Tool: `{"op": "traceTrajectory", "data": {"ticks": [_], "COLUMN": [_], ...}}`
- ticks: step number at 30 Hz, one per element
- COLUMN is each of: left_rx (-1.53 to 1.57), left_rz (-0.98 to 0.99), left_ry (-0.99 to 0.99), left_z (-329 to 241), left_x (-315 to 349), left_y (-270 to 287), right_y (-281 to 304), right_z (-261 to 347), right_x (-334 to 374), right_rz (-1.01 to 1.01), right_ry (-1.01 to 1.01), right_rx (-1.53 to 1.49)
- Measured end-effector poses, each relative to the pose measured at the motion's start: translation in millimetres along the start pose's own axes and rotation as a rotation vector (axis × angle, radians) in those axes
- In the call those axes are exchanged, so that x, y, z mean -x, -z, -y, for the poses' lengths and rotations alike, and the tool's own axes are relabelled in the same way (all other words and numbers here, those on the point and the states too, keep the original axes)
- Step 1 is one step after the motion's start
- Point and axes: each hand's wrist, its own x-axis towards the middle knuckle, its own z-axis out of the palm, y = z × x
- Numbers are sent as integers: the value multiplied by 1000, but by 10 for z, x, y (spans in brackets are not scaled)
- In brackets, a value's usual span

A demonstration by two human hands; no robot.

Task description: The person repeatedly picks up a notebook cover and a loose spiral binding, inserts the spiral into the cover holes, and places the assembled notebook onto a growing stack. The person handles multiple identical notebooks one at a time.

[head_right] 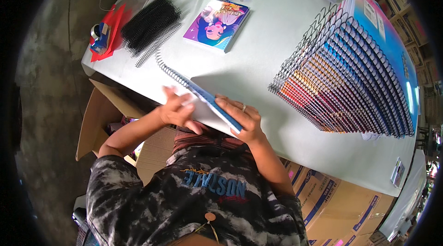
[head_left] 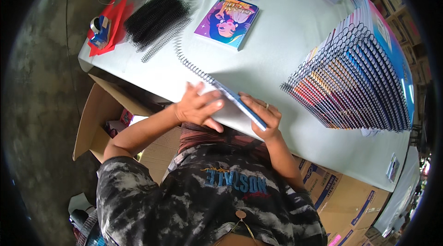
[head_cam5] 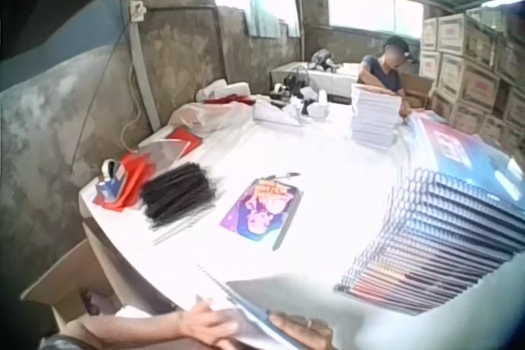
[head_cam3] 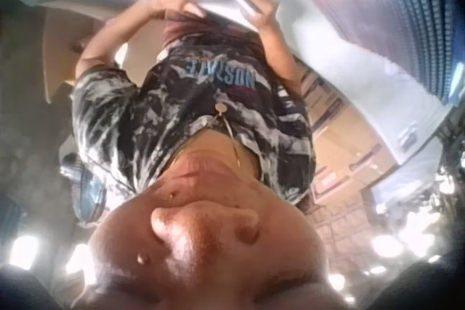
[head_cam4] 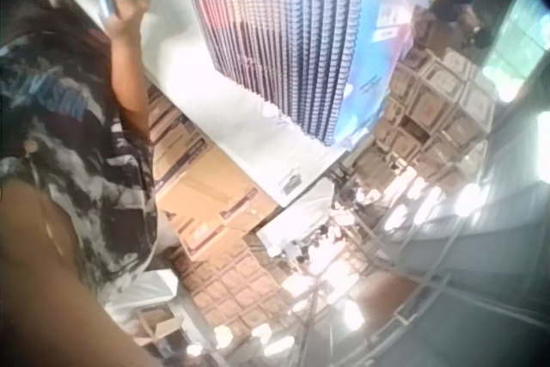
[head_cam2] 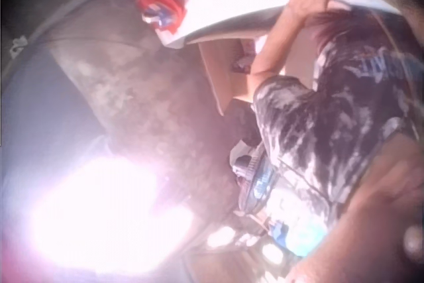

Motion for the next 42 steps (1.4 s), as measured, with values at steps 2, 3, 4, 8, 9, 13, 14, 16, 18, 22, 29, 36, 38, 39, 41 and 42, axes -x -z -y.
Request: {"op": "traceTrajectory", "data": {"ticks": [2,3,4,8,9,13,14,16,18,22,29,36,38,39,41,42], "left_rx": [-243,-230,-187,172,40,-76,-36,153,127,-162,-49,-14,-157,-253,-21,97], "left_rz": [-307,-410,-408,-45,-96,-431,-239,-39,-139,-397,-207,-168,-485,-429,-106,46], "left_ry": [305,425,519,240,202,539,559,367,236,526,455,330,313,347,494,555], "left_z": [248,424,456,-268,-128,339,139,-236,-159,399,21,390,655,705,332,97], "left_x": [-22,-58,-70,147,-7,-194,-117,114,-86,-352,-400,-786,-964,-939,-615,-385], "left_y": [113,126,79,-167,-47,-109,-147,-279,-145,-102,-49,78,117,220,-6,-193], "right_y": [-28,-39,-64,-28,-19,-88,-99,-43,-23,-131,-56,-114,-78,-57,-85,-87], "right_z": [76,101,88,-12,5,86,90,58,30,99,95,75,43,82,117,87], "right_x": [-29,-24,-56,12,5,-28,-16,-37,8,11,38,44,-45,-83,-18,1], "right_rz": [64,90,116,-10,-1,75,75,15,27,30,17,12,14,50,45,40], "right_ry": [-24,10,63,-3,-8,39,8,-17,-36,-101,-285,-364,-278,-242,-251,-249], "right_rx": [-72,-91,-114,-7,-10,-96,-60,-7,-8,-72,-183,-331,-222,-158,-164,-155]}}
